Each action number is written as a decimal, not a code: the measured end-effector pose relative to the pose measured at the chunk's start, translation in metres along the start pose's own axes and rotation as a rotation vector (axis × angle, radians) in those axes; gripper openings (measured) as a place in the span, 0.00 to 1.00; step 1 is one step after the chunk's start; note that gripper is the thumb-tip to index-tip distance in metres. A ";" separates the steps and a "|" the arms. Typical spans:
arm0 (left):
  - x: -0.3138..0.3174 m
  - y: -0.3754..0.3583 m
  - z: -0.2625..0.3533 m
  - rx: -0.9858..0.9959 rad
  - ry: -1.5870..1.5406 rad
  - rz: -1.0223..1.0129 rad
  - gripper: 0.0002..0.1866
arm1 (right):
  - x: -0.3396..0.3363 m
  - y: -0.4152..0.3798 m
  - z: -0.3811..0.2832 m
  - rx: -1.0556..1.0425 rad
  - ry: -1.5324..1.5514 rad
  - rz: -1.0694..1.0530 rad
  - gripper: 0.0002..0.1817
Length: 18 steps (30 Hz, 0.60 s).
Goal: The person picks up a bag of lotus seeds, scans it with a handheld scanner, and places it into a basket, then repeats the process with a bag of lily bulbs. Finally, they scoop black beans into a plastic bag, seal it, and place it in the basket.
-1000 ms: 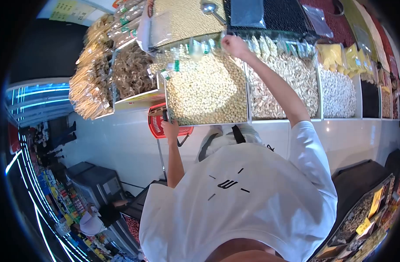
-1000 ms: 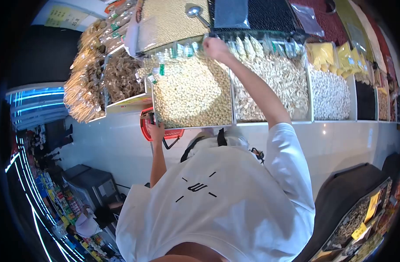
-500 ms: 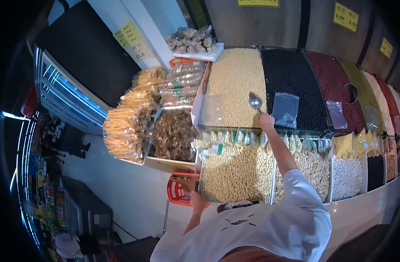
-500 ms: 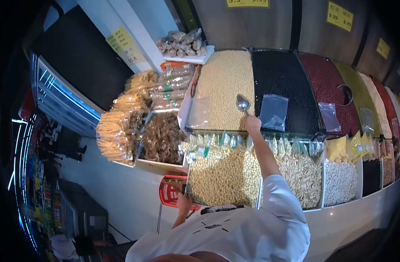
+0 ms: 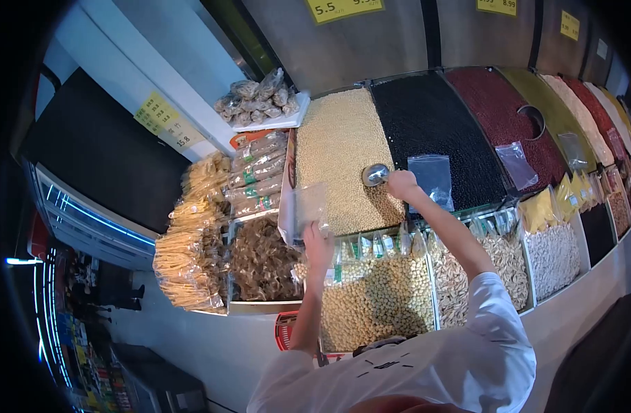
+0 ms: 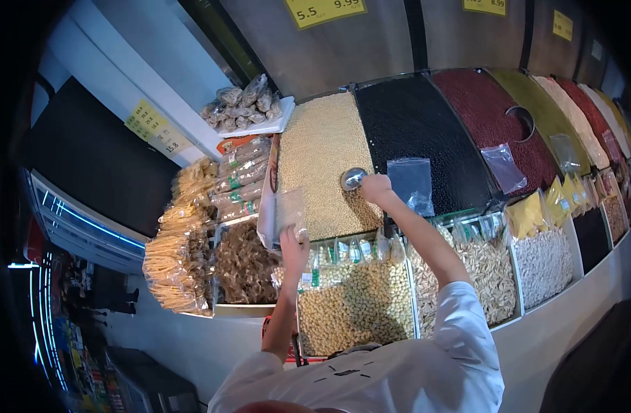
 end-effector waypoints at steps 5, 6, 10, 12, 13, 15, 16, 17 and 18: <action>0.072 0.031 -0.018 -0.126 0.205 -0.134 0.32 | -0.043 -0.033 -0.004 -0.001 0.197 0.008 0.23; 0.075 0.033 -0.022 -0.149 0.225 -0.151 0.30 | -0.044 -0.041 0.002 0.027 0.337 -0.016 0.25; 0.077 0.036 -0.040 -0.160 0.230 -0.185 0.23 | -0.024 -0.077 0.008 0.039 1.376 -0.264 0.14; 0.078 0.037 -0.040 -0.111 0.224 -0.219 0.21 | -0.021 -0.092 -0.009 0.194 1.499 -0.325 0.09; 0.074 0.038 -0.037 -0.087 0.237 -0.205 0.18 | -0.004 -0.085 -0.008 0.208 1.525 -0.380 0.07; 0.069 0.039 -0.040 -0.054 0.256 -0.201 0.17 | 0.013 -0.071 -0.010 0.279 1.445 -0.367 0.08; 0.068 0.041 -0.044 -0.049 0.212 -0.212 0.15 | 0.019 -0.069 -0.011 0.323 1.345 -0.372 0.09; 0.067 0.043 -0.049 -0.053 0.170 -0.218 0.13 | 0.025 -0.070 -0.013 0.322 1.350 -0.380 0.09; 0.062 0.046 -0.052 -0.063 0.177 -0.218 0.13 | 0.018 -0.074 -0.023 0.266 1.480 -0.313 0.10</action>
Point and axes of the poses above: each hand's wrist, its own y-axis towards the middle knuckle, its own x-axis out of the palm, z = x × y, the point moved 3 cm from there along y, towards the middle knuckle, and after that the axes turned 9 degrees about y, right-handed, at the moved point
